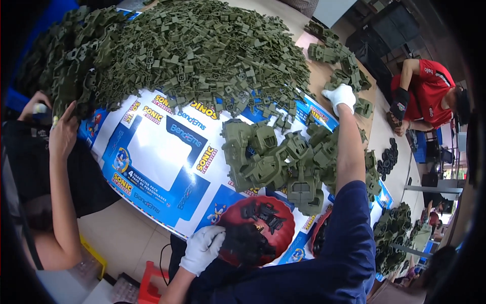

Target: The person assembles plastic toy tank components by hand, attaching tank tracks, plastic gears, and other assembly parts to a toy tank body on a workbench.

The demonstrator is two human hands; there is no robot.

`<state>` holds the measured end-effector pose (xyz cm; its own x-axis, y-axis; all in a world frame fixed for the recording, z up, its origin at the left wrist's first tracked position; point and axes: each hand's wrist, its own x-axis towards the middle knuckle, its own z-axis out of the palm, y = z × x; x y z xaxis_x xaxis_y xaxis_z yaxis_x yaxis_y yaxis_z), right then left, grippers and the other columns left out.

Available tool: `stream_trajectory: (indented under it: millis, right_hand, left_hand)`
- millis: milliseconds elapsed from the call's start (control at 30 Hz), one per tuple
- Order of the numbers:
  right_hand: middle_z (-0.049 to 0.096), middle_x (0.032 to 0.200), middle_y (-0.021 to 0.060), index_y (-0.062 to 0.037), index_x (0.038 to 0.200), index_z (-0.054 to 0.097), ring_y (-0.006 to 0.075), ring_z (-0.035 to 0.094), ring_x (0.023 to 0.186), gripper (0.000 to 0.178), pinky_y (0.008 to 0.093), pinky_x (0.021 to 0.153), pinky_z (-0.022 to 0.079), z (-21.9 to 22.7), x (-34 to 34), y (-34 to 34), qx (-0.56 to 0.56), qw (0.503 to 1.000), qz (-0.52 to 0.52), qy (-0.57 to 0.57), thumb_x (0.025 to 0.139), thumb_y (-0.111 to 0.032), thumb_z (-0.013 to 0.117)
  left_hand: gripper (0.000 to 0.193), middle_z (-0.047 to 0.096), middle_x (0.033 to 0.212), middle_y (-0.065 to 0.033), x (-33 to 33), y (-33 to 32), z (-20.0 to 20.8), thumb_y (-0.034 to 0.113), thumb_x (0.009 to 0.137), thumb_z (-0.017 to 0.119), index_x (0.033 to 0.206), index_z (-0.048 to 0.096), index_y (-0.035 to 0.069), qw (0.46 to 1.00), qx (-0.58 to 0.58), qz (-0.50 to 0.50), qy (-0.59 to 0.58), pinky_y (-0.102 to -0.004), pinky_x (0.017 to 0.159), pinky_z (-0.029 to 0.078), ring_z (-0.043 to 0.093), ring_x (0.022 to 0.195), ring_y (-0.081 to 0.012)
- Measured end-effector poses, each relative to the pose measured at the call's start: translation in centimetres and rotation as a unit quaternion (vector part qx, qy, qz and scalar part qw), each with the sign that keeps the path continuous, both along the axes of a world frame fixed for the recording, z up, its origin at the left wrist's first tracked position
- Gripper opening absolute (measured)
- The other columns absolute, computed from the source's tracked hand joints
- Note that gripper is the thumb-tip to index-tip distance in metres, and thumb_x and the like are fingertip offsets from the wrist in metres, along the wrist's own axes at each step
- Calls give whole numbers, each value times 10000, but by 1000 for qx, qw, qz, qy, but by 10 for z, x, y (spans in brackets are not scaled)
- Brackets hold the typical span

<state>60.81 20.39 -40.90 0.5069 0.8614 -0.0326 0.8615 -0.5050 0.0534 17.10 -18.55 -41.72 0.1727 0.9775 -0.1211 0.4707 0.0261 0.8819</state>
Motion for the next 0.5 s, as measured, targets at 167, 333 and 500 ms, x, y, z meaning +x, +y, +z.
stream_trajectory:
  millis: [167,333,500]
  right_hand:
    - [716,994,67,-25,1055,711,207,656,864,586,342,776,496,43,20,-27,111,921,19,374,718,-496,801]
    - [677,1075,50,20,1212,608,131,607,937,589,317,851,483,133,-23,-149,-30,793,220,568,772,-323,799]
    - [675,1078,167,46,1168,614,231,645,985,696,312,854,500,170,-148,-258,-269,591,555,520,643,-332,871]
  left_hand:
    - [162,682,909,-96,-2,22,22,83,837,698,991,648,95,995,57,-78,3,-374,725,546,671,835,-293]
    - [410,650,1083,-158,-15,79,70,106,774,756,1155,613,59,969,208,-121,47,-423,876,511,625,1043,-366]
    - [960,457,1411,-246,0,112,155,226,636,888,1415,385,-24,938,54,-336,-66,-406,1080,383,481,1284,-377]
